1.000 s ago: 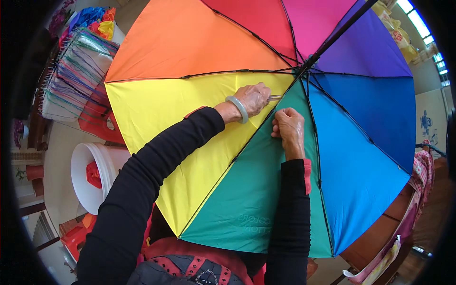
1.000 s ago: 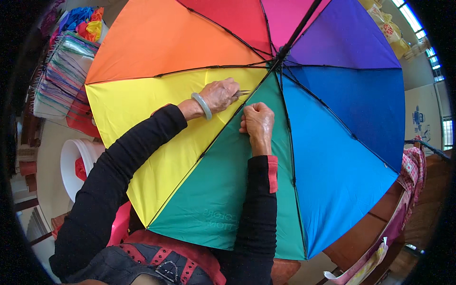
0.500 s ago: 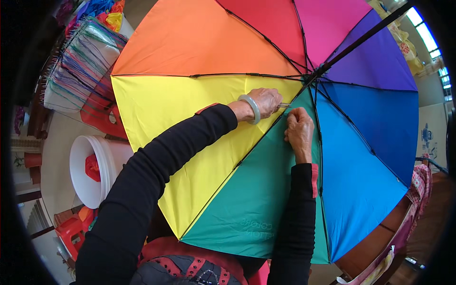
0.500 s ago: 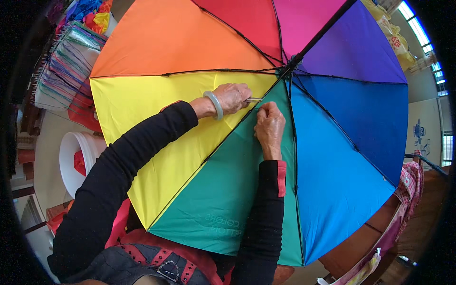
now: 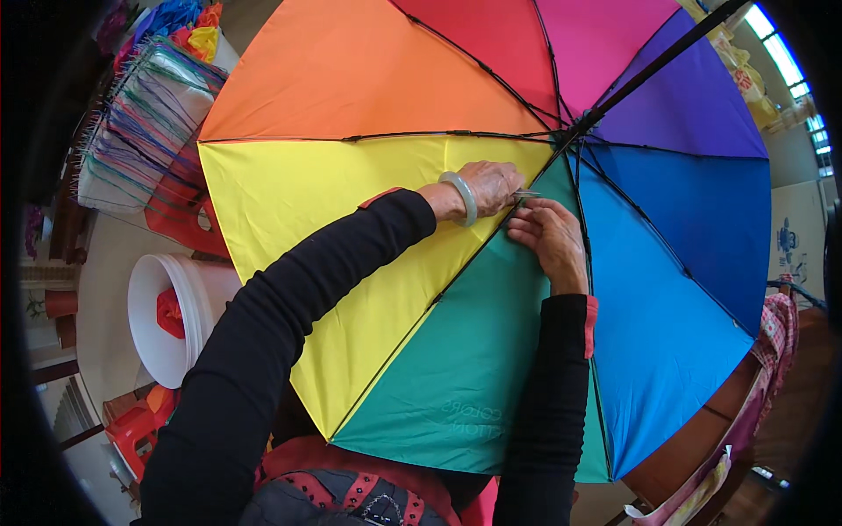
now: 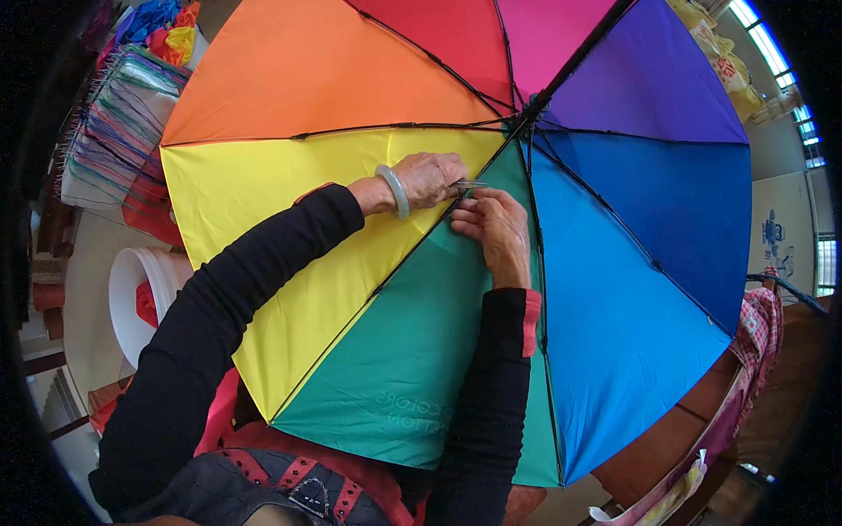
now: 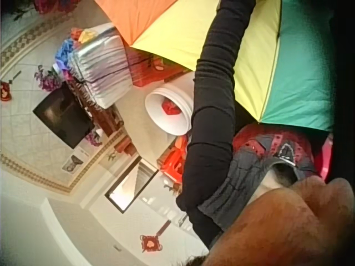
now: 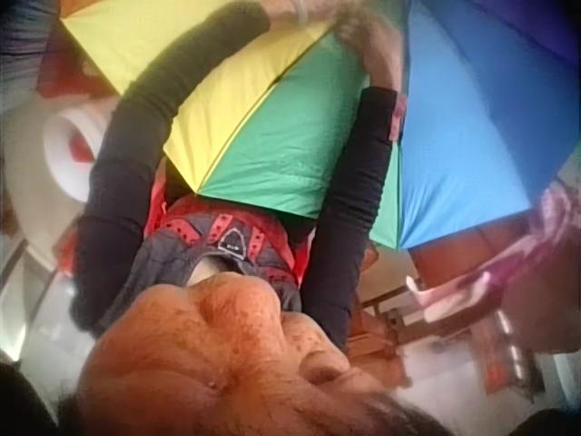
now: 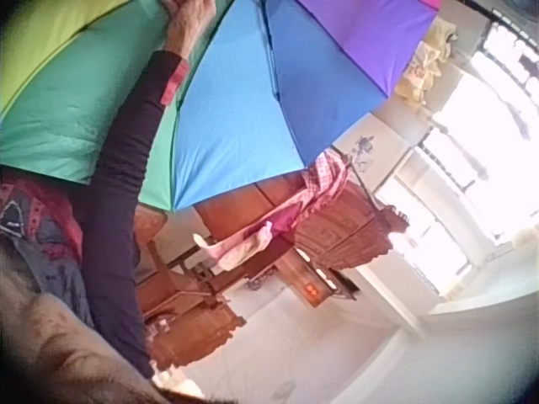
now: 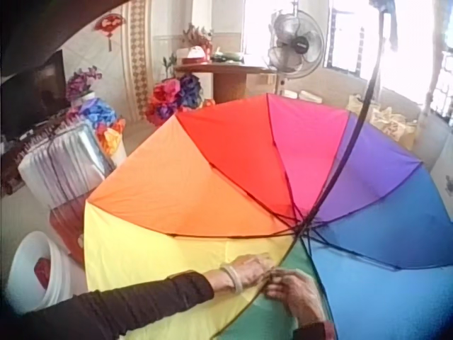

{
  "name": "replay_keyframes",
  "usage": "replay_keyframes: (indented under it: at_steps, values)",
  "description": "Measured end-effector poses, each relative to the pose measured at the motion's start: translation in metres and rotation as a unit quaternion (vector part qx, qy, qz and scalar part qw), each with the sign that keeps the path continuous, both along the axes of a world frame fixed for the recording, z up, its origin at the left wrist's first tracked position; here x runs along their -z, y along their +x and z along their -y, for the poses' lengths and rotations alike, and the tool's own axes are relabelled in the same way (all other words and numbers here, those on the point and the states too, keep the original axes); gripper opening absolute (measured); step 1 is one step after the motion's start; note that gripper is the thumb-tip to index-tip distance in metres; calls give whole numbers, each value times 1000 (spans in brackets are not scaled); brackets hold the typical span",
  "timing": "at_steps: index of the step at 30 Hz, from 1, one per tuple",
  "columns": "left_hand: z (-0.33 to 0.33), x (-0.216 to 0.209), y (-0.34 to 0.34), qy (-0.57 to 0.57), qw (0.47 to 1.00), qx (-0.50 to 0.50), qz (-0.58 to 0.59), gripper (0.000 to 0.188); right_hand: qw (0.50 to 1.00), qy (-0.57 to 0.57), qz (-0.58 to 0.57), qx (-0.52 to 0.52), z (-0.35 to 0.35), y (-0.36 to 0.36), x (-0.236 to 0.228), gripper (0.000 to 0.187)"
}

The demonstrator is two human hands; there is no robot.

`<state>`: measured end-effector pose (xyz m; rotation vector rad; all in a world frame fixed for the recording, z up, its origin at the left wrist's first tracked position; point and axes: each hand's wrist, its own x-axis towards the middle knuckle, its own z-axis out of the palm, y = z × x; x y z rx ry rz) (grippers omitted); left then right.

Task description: Repairing a rainbow-colored umbrella by sewing the fabric to the frame ribs.

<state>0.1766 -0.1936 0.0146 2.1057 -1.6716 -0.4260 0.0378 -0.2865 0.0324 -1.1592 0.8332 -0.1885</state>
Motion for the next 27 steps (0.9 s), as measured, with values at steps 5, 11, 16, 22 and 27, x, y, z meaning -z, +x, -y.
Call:
replay_keyframes:
  at_steps: [5, 11, 16, 22, 27]
  values:
    - [-2, -3, -1, -24, 1000, 10, -18, 15, 1000, 7, -27, 9, -5, -7, -11, 10]
    - [-3, -3, -3, -34, 999, -9, -30, 14, 996, -84, -40, -10, -11, 1, 0, 8]
    - [-8, -2, -2, -51, 997, -25, -44, 15, 981, -181, -71, -9, -2, -13, -6, 8]
    - [-9, -10, 2, 15, 968, -86, -235, 20, 991, -92, 55, 74, -12, -12, -8, 6]
    - [-16, -22, -20, 51, 957, -122, -259, 32, 979, -20, 163, 122, -17, -2, 12, 4]
